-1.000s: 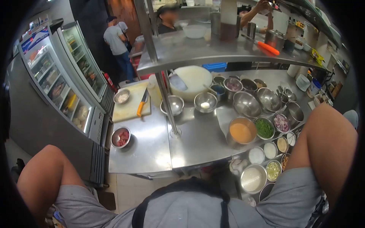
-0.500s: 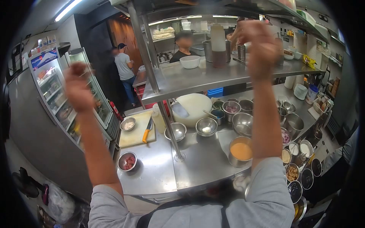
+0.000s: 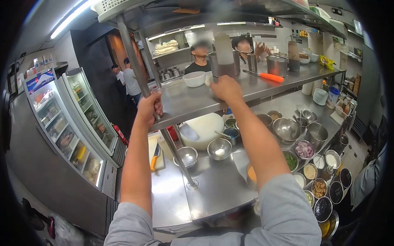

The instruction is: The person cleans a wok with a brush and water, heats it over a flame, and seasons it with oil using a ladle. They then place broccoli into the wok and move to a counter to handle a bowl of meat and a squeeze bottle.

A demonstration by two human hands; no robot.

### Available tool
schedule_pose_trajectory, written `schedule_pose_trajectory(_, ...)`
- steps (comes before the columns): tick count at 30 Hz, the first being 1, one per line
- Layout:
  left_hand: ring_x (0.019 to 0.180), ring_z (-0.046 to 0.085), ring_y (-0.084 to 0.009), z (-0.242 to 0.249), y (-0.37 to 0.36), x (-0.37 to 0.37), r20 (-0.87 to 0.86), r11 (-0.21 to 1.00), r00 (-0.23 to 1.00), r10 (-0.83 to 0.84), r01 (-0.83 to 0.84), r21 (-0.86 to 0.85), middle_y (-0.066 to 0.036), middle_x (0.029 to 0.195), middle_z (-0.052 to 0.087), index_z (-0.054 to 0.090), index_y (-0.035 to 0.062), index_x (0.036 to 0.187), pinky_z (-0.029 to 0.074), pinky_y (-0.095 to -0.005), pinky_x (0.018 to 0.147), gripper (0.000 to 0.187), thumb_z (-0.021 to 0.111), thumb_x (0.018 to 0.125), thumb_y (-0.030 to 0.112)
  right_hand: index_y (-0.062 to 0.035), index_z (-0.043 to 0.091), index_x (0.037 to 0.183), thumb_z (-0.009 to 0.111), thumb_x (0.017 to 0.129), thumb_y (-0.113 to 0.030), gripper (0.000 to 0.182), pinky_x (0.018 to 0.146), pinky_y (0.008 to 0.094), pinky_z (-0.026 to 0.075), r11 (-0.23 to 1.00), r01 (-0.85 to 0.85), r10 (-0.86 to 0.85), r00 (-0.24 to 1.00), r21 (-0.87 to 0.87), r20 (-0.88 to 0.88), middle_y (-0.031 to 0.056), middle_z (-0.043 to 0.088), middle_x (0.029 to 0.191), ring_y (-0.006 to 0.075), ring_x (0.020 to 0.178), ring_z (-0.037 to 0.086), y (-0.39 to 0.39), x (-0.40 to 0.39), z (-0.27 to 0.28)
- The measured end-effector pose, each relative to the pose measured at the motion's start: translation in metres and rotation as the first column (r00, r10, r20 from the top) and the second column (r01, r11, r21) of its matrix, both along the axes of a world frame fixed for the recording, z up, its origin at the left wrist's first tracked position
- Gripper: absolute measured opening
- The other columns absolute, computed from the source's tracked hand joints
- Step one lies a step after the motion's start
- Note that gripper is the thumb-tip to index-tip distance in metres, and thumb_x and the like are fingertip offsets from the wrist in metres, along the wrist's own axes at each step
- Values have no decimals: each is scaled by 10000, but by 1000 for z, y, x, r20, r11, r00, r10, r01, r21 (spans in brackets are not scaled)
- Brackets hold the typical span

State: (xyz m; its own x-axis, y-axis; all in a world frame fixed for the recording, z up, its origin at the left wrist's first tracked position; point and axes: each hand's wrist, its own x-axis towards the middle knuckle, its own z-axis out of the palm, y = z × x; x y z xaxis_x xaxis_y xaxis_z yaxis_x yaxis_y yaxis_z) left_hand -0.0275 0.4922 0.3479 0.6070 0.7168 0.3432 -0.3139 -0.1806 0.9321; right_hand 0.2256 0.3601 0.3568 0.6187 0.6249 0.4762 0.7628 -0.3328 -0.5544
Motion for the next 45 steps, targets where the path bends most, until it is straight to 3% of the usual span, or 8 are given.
schedule_pose_trajectory(3, 428, 434, -132, 0, 8, -6, -14, 984, 985, -170, 171, 58, -8, 549, 424, 485, 85, 750, 414, -311, 454, 178, 628, 815, 171, -40, 693, 959, 570, 786, -322, 353, 879, 429, 491, 999, 50, -51, 997, 3, 61, 176, 676, 1033, 338, 1003, 633, 7, 4, -9)
schedule_pose_trajectory(6, 440, 445, -136, 1, 11, -10, -13, 959, 959, -284, 284, -6, -11, 545, 413, 483, 84, 777, 429, -327, 479, 133, 604, 802, 133, -37, 695, 965, 565, 788, -296, 340, 874, 430, 498, 997, 61, -64, 995, 43, 75, 171, 680, 1032, 336, 999, 637, 4, -2, -8)
schedule_pose_trajectory(12, 453, 454, -144, -2, 20, -12, 53, 921, 920, -389, 390, -10, -15, 564, 413, 475, 88, 794, 438, -340, 503, 138, 600, 816, 142, -45, 702, 997, 561, 784, -222, 311, 867, 407, 509, 986, 102, -76, 978, -129, 193, 174, 683, 1042, 330, 992, 652, 11, -4, -7)
schedule_pose_trajectory(18, 450, 448, -136, 1, 13, -12, 3, 951, 951, -308, 308, 27, -5, 561, 404, 463, 97, 714, 427, -334, 497, 198, 638, 804, 113, -50, 714, 985, 555, 787, -159, 276, 842, 379, 523, 977, 139, -114, 981, -162, 160, 169, 689, 1036, 306, 1006, 658, 13, -11, 1)
schedule_pose_trajectory(23, 443, 440, -132, 5, 7, -8, -26, 977, 977, -213, 213, -1, 1, 546, 398, 462, 104, 704, 420, -331, 489, 207, 638, 812, 120, -55, 699, 1002, 526, 818, -230, 307, 872, 402, 512, 961, 133, -104, 986, -242, 131, 168, 674, 1080, 322, 1016, 647, 20, -9, 2)
schedule_pose_trajectory(25, 434, 430, -131, 3, 5, -7, -13, 987, 987, -163, 163, -1, 3, 543, 396, 450, 109, 692, 417, -332, 483, 218, 626, 818, 123, -53, 701, 994, 530, 814, -227, 303, 870, 401, 512, 980, 114, -90, 985, -161, 146, 169, 674, 1075, 324, 1015, 646, 19, -9, -1)
schedule_pose_trajectory(29, 437, 432, -131, 2, 7, -8, -11, 976, 976, -219, 219, 2, 4, 540, 392, 422, 115, 675, 420, -330, 489, 242, 615, 821, 118, -53, 713, 959, 541, 815, -154, 246, 815, 377, 531, 989, 138, -126, 971, -48, 204, 157, 700, 988, 302, 957, 674, 9, -12, -7)
schedule_pose_trajectory(45, 480, 443, -136, 0, 16, -13, -4, 953, 953, -304, 304, 6, 6, 563, 396, 442, 126, 747, 421, -326, 543, 194, 602, 855, 153, -59, 710, 992, 545, 813, -179, 271, 845, 381, 519, 989, 121, -112, 988, -84, 103, 153, 693, 1031, 297, 998, 662, 11, -9, -3)
